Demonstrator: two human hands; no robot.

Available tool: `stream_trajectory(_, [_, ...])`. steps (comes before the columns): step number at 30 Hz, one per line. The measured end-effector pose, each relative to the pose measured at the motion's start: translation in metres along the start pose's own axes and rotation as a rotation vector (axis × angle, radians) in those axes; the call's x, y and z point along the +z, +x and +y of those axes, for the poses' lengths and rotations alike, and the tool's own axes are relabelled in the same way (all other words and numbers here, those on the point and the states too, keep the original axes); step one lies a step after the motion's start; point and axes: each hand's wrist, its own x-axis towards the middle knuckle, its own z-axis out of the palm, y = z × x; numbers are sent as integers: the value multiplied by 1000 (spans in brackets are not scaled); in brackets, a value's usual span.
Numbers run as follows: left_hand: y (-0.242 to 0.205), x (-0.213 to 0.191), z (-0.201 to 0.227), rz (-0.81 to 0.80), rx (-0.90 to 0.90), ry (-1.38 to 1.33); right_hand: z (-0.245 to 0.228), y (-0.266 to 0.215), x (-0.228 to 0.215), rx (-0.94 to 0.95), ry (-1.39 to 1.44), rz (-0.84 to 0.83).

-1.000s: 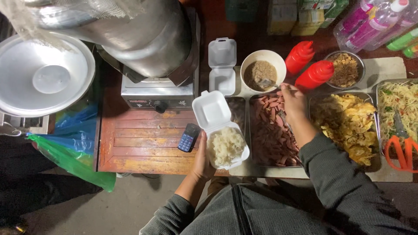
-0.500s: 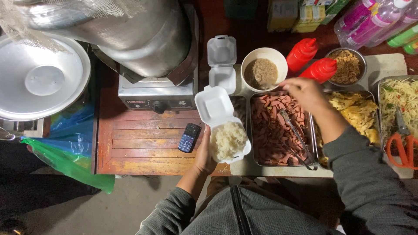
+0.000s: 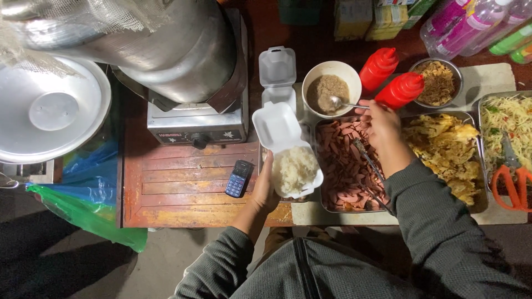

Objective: The person scoops steamed rice into a styrofoam container, then adds a brown sauce, sliced sausages, and mushrooms using tongs. Ketchup is added from a squeeze bottle, followed by a spoonful of fried garlic. The process is repeated for a second container.

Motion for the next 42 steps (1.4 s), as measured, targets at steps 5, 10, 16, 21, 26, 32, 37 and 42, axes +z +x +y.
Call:
stream_trajectory(5, [33,0,1,-30,41,-28,-6,5,-10,58,136,-83])
stream_trajectory(10, [14,56,38,28,102,135,-45,-26,-24,29,186,-185])
stream_trajectory(16, [79,21,22,-190,193,304,-114,-121,-20,12,37,-252])
stream_trajectory(21, [86,40,11,-343,90,3,-96,-133,-14,-158,21,-329])
stream_trajectory(26, [74,40,14,-233,121,-3,-105,-158,-32,-199,-92,-386])
stream_trajectory(32, [82,32,6,-304,190,-10,-119,-165,-30,-294,-123,-260])
stream_trajectory(37, [75,37,0,-344,211,97,-113,-176,-18,-241,-81,-334])
stream_trajectory(42, [79,32,7,-289,203,-16,-102,-167,-37,-299,-147,-419])
